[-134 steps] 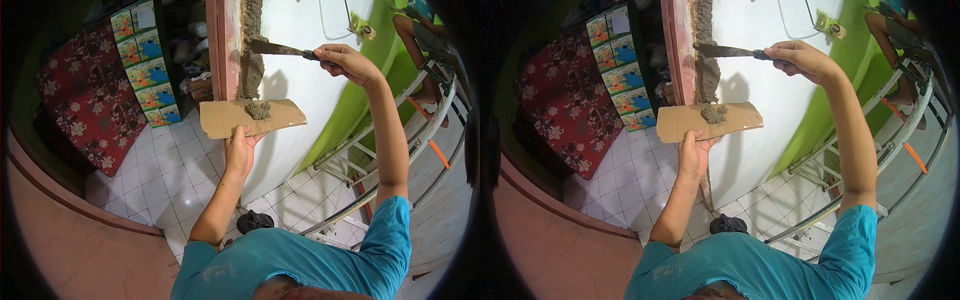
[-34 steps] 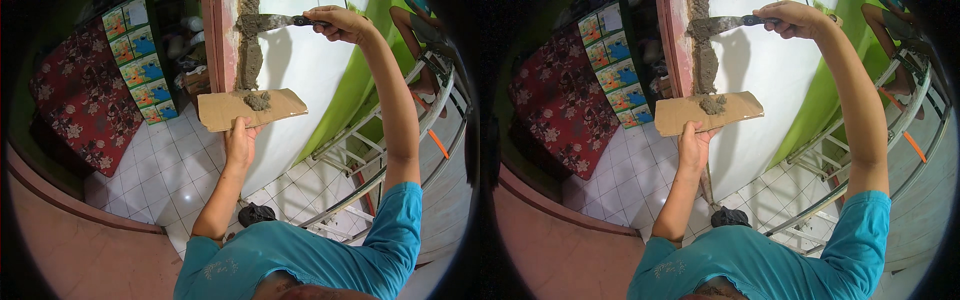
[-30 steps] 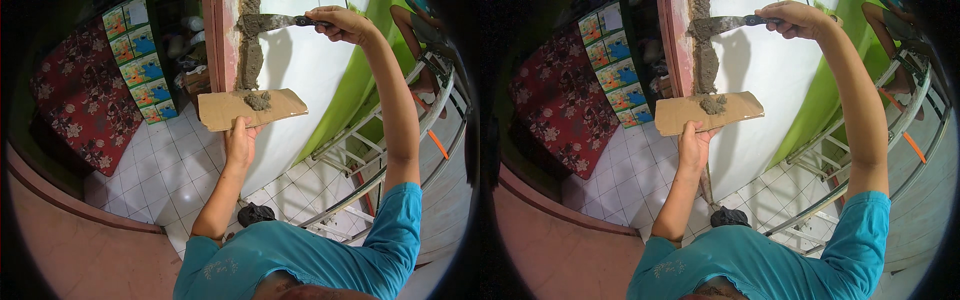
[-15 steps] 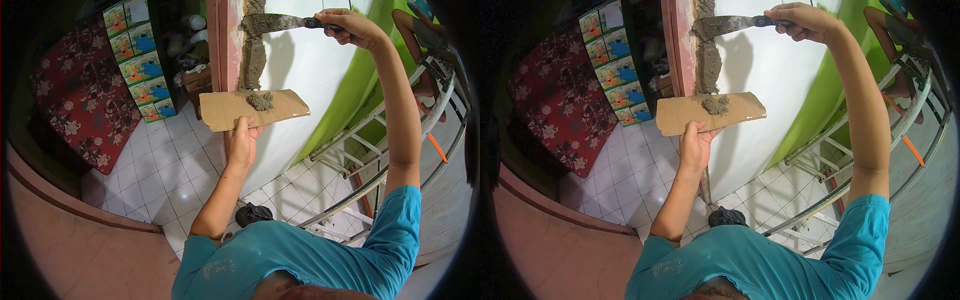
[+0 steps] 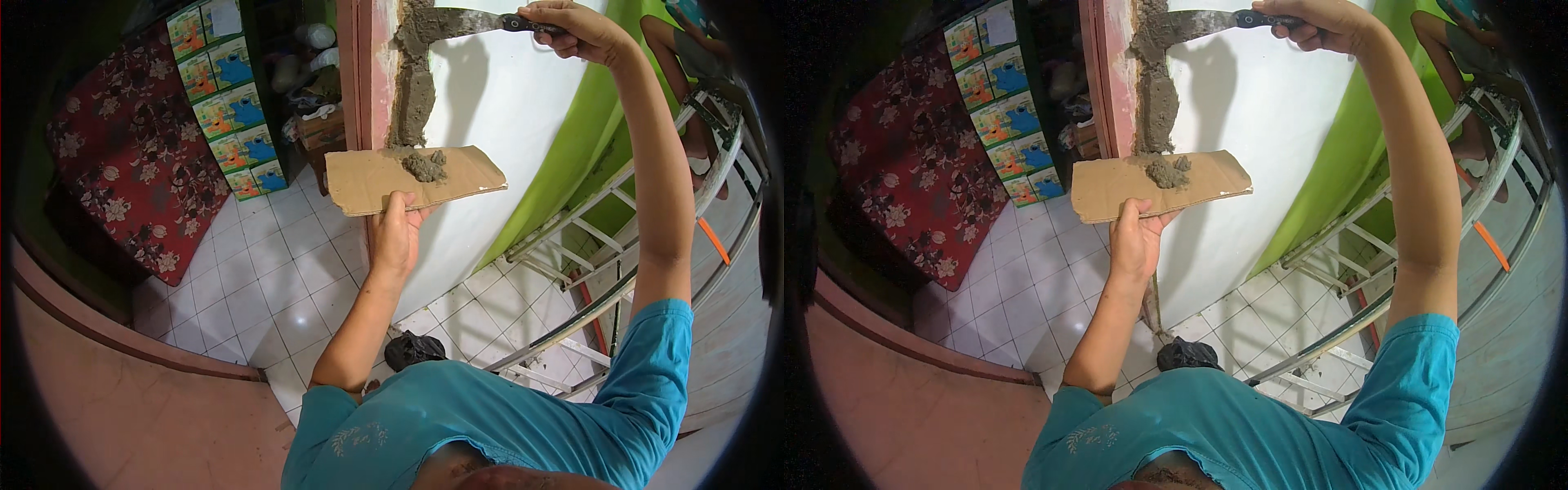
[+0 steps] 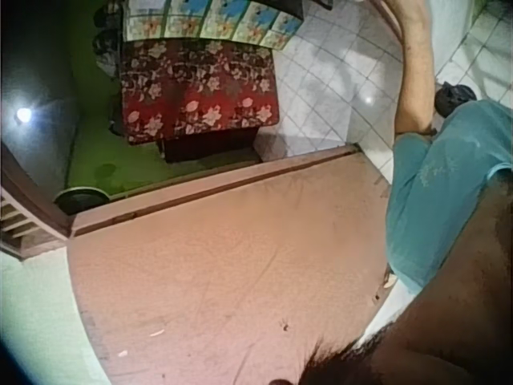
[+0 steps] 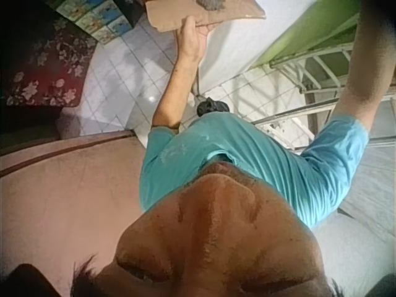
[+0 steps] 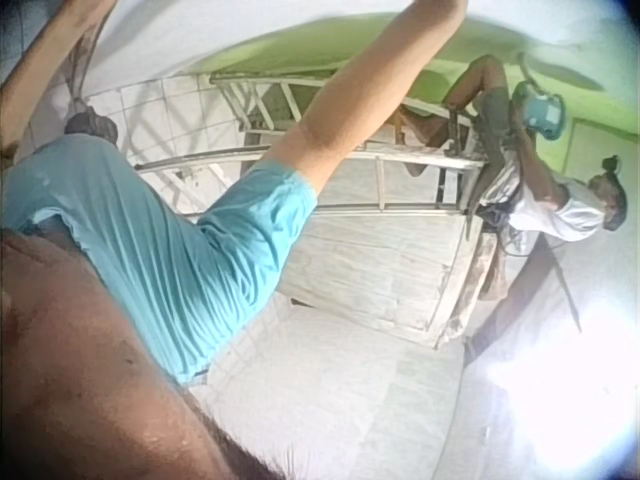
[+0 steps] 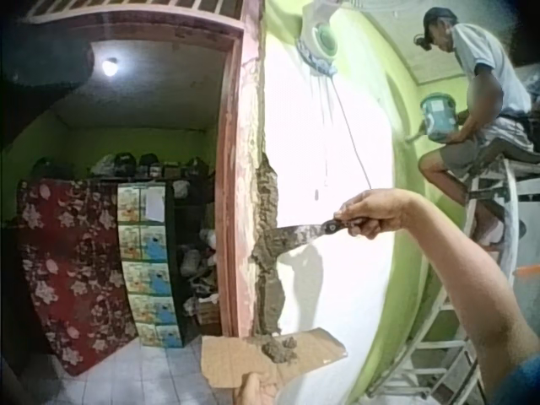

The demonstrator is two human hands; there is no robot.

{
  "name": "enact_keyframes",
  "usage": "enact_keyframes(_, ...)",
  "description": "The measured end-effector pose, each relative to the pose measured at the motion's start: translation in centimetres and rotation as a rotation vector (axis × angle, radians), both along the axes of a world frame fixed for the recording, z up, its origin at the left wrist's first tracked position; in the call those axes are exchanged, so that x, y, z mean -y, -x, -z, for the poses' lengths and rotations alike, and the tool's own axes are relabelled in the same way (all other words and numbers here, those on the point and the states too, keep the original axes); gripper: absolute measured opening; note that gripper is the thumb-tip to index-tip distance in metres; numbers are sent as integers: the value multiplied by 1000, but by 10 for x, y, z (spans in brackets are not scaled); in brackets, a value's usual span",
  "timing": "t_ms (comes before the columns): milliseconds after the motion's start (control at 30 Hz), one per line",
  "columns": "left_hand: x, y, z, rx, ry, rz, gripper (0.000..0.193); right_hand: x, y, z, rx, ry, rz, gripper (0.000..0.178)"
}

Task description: The person applies plaster to a wall gap using a putty knife and a piece of cardboard.

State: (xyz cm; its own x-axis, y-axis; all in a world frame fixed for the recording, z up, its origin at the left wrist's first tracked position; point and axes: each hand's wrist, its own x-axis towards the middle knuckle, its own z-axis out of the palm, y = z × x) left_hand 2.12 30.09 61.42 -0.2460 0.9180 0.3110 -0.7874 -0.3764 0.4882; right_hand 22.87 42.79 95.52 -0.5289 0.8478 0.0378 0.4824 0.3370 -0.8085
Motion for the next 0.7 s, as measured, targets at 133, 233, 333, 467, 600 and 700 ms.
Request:
enact_keyframes(133,2,-3,-3,-6,4,-1,38,5,-9,2,-32,-18,-11,19)
enact_keyframes(233,2,-5,-5,-48,22,-41,43,14,-7,7,-56,-15,2,18)
enact_keyframes(333,3,-4,-5,-31,23,-51,43,30,4,16,-58,-82,99,18)
enact_keyframes(467,1,-5,-4,-32,31,-44,43,22,-1,23,-98,-119,93,18)
enact_keyframes(600,2,-5,-5,-39,37,-56,43,7,-1,33,-154,-102,16,18)
enact_keyframes(700,1,-6,-4,-39,40,-51,42,10,0,32,-133,-124,43,17)
